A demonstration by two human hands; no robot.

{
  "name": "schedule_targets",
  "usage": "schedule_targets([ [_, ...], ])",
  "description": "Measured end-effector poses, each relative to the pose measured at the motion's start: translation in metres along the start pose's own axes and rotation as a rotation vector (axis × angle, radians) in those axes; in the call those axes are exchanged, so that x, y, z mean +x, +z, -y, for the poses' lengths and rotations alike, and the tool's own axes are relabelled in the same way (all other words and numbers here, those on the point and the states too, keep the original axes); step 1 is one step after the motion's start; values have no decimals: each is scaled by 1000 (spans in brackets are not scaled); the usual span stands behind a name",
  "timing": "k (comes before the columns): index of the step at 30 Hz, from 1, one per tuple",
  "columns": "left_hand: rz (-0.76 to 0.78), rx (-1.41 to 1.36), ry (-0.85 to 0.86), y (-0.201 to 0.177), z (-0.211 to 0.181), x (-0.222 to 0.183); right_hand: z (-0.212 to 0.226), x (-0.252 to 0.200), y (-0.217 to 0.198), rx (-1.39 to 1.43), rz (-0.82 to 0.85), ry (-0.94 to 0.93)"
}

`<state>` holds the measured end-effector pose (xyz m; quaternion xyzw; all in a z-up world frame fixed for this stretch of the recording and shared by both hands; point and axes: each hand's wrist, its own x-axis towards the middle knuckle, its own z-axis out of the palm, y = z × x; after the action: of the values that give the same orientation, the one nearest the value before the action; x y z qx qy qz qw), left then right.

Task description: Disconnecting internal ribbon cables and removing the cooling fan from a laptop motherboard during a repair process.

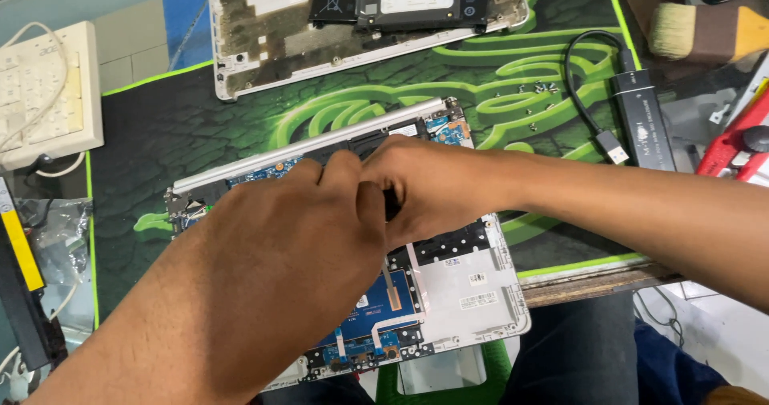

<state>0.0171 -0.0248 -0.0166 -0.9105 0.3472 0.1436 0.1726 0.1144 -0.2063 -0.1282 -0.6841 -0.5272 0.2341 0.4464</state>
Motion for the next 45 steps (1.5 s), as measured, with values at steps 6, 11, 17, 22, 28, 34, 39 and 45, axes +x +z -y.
schedule_targets([
  [6,263,-271,-56,-20,1,4,-18,-2,16,-52,-141,-153],
  [11,165,-163,-25,-1,0,2,-4,0,10,53,-128,-271],
  [17,307,-54,-50,-8,-2,9,-8,-3,14,23,-140,-217],
  [22,220,-89,40,-8,-2,2,-7,1,9,-91,-122,-88],
  [28,-96,-33,5,10,-4,-4,19,-12,-7,-106,-69,-93],
  [34,46,2,-1,1,-1,-3,69,-122,-49,-572,-172,386],
  [39,-177,172,71,8,4,-8,-95,-402,-51,-617,-757,986],
  [45,-24,-19,36,-5,6,-7,-171,-493,-3,-186,-957,1163],
])
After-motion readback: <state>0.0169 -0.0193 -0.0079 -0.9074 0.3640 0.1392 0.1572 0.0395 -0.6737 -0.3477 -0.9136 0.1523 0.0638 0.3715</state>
